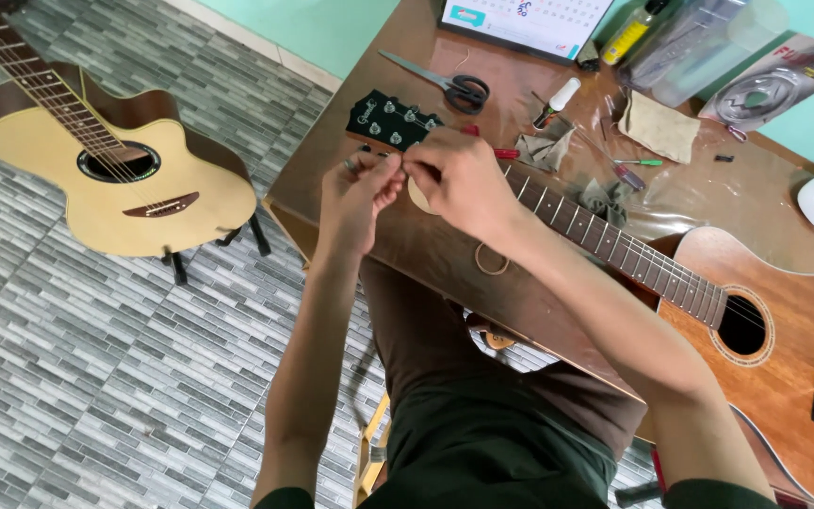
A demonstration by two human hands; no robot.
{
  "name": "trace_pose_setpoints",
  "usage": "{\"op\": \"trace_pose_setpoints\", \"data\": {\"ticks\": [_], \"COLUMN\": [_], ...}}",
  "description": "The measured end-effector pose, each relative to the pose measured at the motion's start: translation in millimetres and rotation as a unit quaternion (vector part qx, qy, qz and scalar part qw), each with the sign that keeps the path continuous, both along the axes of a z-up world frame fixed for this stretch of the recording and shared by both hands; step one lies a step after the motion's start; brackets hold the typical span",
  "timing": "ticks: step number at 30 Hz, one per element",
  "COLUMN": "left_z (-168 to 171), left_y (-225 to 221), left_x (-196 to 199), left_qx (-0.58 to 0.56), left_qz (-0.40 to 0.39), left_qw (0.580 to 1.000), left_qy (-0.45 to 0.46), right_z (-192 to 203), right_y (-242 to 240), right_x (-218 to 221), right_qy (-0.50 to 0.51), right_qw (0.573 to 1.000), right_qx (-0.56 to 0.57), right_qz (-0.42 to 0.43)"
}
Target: Restringing an acoustic guitar by threading new strings, winding them with tuning pegs, and trimming excess with scissors.
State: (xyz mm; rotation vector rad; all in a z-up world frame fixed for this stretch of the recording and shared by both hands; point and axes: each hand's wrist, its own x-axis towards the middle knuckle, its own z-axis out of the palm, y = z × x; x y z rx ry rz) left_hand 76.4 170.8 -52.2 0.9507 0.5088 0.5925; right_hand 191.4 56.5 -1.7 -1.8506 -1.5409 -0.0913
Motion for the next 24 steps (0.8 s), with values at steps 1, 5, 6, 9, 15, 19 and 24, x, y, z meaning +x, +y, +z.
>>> {"op": "trace_pose_setpoints", "data": {"ticks": [1, 5, 6, 9, 15, 19, 24], "left_z": [-4.9, -22.5, -26.4, -38.0, -69.8, -81.4, -87.3], "left_y": [9.7, 45.1, 54.2, 69.0, 75.8, 76.9, 79.5], "left_x": [6.3, 29.3, 33.3, 32.6, 49.1, 55.1, 59.0], "left_qx": [-0.001, 0.191, 0.261, 0.38, 0.428, 0.429, 0.454], "left_qz": [0.003, -0.011, -0.005, 0.061, 0.045, 0.066, 0.078], "left_qw": [1.0, 0.979, 0.962, 0.912, 0.892, 0.894, 0.879], "left_qy": [0.001, 0.077, 0.083, 0.143, 0.138, 0.115, 0.123], "right_z": [-9.8, -28.7, -28.3, -44.4, -36.2, -24.3, -16.7], "right_y": [9.3, 44.9, 54.9, 68.8, 79.1, 86.9, 95.2], "right_x": [8.3, 36.1, 41.0, 59.0, 64.4, 72.9, 65.9], "right_qy": [0.001, -0.052, -0.004, 0.032, 0.054, 0.135, 0.146], "right_qw": [1.0, 0.989, 0.989, 0.982, 0.967, 0.957, 0.94], "right_qx": [-0.001, -0.111, -0.12, -0.146, -0.226, -0.247, -0.29], "right_qz": [0.003, -0.08, -0.081, -0.113, -0.101, -0.075, -0.105]}}
